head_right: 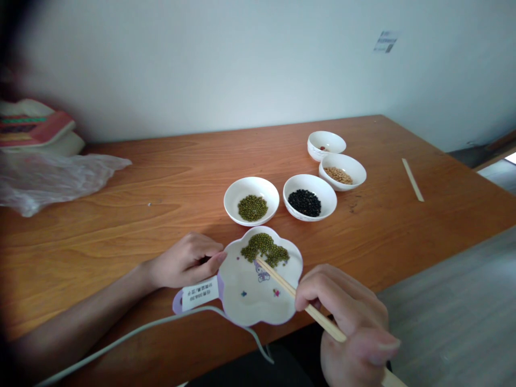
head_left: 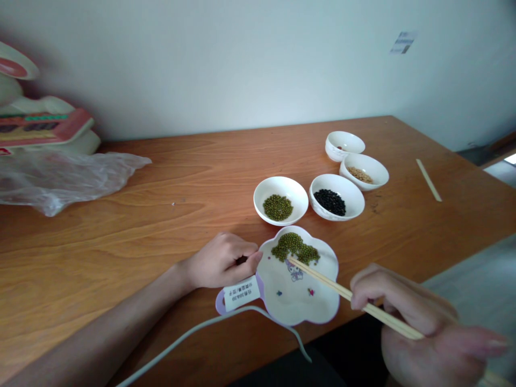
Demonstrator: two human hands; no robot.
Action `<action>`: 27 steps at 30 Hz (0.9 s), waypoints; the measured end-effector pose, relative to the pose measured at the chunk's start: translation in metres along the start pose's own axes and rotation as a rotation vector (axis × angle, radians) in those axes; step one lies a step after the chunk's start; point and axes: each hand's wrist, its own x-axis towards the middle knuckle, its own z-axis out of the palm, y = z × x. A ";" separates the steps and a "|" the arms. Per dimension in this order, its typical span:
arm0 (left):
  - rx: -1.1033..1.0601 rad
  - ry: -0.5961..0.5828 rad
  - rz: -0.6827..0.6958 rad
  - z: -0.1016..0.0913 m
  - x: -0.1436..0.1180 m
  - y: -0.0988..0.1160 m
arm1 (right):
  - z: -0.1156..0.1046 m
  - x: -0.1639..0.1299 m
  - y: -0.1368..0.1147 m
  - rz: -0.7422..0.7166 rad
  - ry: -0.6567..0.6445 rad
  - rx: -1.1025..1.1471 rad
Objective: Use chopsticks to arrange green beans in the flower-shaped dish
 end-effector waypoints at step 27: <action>0.020 0.021 0.029 -0.001 0.001 0.001 | 0.012 0.002 -0.004 0.031 -0.014 0.032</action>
